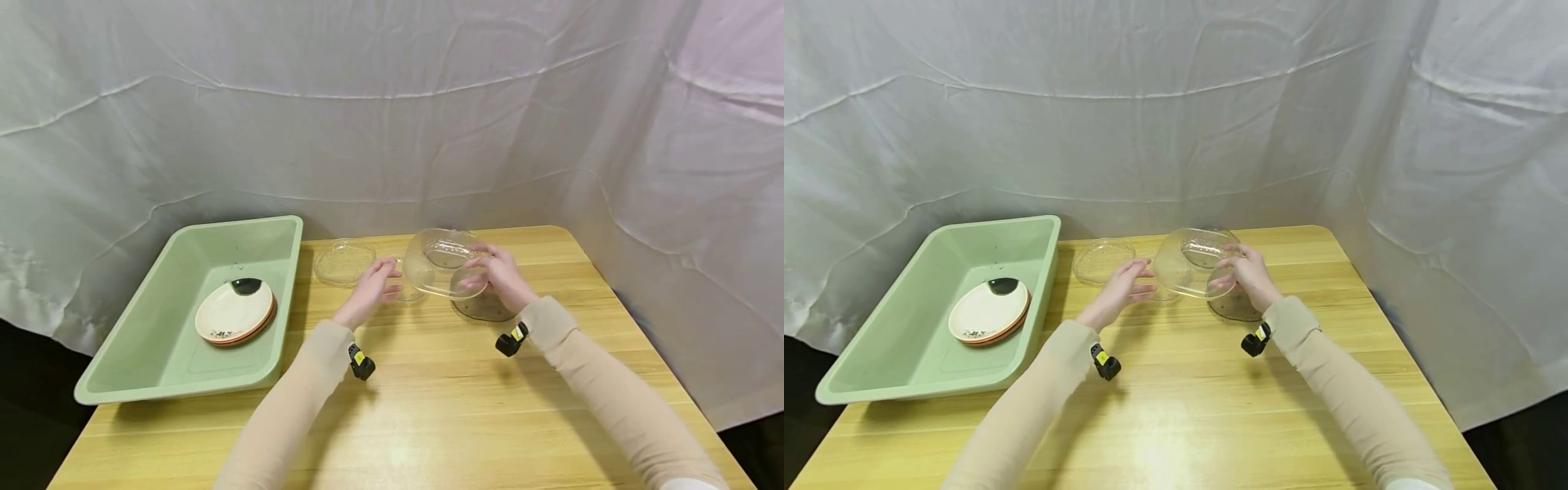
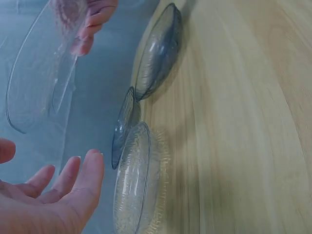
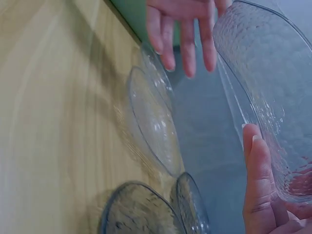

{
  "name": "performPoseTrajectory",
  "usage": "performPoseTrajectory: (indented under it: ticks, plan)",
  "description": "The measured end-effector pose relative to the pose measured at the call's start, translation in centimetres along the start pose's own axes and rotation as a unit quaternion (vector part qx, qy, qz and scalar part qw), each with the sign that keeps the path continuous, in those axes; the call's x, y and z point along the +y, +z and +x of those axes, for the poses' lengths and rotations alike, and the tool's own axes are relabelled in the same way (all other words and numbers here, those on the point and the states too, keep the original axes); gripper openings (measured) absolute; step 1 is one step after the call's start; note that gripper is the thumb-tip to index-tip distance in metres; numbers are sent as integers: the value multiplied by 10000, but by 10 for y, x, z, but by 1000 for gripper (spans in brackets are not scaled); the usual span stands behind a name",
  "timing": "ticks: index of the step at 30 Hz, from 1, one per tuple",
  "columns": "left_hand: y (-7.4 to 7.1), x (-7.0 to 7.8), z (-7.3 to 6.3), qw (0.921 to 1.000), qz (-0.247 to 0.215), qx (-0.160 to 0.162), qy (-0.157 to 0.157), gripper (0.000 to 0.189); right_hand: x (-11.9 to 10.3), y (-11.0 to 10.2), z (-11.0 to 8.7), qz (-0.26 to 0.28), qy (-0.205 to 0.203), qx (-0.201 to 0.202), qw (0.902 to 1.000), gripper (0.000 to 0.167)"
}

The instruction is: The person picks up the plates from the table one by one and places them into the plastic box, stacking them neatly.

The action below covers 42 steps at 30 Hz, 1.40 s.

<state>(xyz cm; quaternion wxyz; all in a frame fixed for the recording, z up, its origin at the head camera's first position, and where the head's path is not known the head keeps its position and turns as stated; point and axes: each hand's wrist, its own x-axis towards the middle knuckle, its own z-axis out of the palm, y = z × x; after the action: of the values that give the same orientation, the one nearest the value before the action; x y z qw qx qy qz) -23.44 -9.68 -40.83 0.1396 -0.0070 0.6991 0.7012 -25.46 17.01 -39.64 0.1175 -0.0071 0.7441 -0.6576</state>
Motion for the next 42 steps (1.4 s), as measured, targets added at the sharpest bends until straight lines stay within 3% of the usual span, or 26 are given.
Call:
performPoseTrajectory:
  ticks: [4,10,17,23,42]
  plan:
    - [-3,2,2,9997,-58,63,-210,51,4,8,-2,21,-7,-153,9999,52]
    - [-7,2,2,9992,211,-65,-346,53,9,20,-3,-48,132,-169,9998,52]
    - [-7,1,2,9982,322,-412,-281,56,13,31,-3,-110,164,-261,9995,52]
    - [-6,-3,2,9977,323,-516,-286,54,15,37,-5,-308,146,-280,9990,51]
    - [-7,-16,-3,9953,941,-174,-148,43,25,54,-8,-344,46,-583,9977,54]
